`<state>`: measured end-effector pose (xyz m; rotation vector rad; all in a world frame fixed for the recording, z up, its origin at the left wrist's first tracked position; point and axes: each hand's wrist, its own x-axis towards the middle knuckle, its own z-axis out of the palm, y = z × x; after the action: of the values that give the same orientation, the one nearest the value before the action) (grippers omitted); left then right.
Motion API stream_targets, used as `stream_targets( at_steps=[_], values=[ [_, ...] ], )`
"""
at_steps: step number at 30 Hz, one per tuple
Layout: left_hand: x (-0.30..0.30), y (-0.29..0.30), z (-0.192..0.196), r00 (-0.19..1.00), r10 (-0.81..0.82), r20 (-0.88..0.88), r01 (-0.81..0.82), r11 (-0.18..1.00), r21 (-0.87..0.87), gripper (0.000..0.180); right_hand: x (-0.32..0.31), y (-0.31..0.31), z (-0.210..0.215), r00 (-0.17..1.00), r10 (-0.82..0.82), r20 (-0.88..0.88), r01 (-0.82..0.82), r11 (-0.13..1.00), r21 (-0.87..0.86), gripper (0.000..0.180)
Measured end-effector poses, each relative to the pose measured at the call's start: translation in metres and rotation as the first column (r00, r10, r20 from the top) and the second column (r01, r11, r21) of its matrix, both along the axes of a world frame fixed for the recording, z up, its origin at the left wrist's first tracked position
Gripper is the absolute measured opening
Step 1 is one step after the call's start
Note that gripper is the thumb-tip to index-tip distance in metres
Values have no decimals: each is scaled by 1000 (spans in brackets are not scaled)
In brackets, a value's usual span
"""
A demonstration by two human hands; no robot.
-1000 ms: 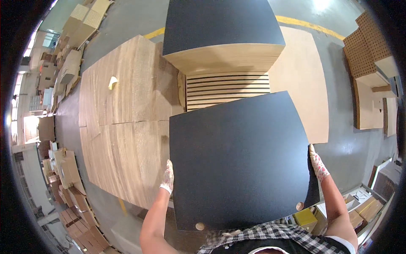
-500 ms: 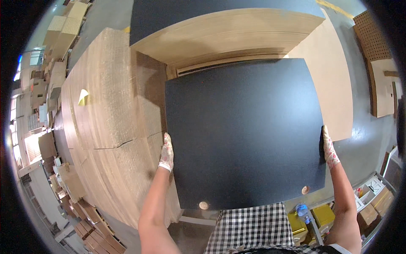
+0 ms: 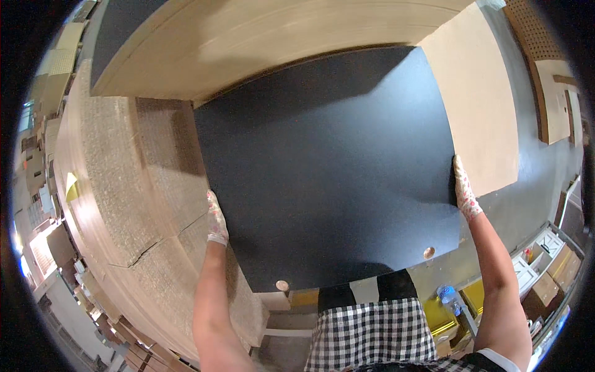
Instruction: The person wipes a black wooden panel with a cloth, then picks up a slatted wooden panel and rubs a sponge along its edges before stacking it on a pile. They repeat the cleaning process by pouring liquid from a bottle onto the cloth to wipe the next panel.
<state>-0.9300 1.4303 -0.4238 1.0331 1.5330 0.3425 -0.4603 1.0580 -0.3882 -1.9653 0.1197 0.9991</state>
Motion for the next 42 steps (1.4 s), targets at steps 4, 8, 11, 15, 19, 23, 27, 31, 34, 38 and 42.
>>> stream_targets(
  at_steps=[4,8,11,15,19,23,27,31,34,38,42],
  values=[
    [-41,45,-3,691,451,565,-89,829,-552,70,9,-17,-36,999,2,32,-1,999,-43,65],
    [11,5,-18,991,-74,-111,82,994,67,69,2,-8,-35,989,42,145,-36,998,-44,62],
    [3,5,-35,996,-7,-85,14,997,82,68,0,-1,-27,994,-10,106,12,1000,-24,64],
    [-11,11,-42,998,-64,13,62,990,129,63,-11,12,-15,991,-36,125,48,995,-91,70],
    [-1,17,-24,969,-33,245,61,992,-110,69,7,-14,-37,952,184,246,-140,972,-187,65],
    [-32,28,-41,994,-106,32,104,992,71,69,9,-21,-52,898,337,282,-276,932,-235,61],
    [-2,25,-24,996,85,6,-83,980,-183,72,2,-5,-37,929,231,290,-167,959,-229,66],
    [21,32,-7,945,-215,-245,121,929,-350,74,4,-24,-42,883,305,357,-156,908,-389,62],
    [-27,41,-18,978,-197,-69,183,968,-173,70,-2,-4,-40,912,250,324,-150,941,-304,61],
    [-5,23,-21,998,-59,-22,54,983,-177,73,-2,1,-26,886,330,325,-227,921,-317,61],
    [29,3,2,1000,-22,-17,19,984,-175,75,-2,13,9,926,295,234,-204,916,-346,61]
  ],
)
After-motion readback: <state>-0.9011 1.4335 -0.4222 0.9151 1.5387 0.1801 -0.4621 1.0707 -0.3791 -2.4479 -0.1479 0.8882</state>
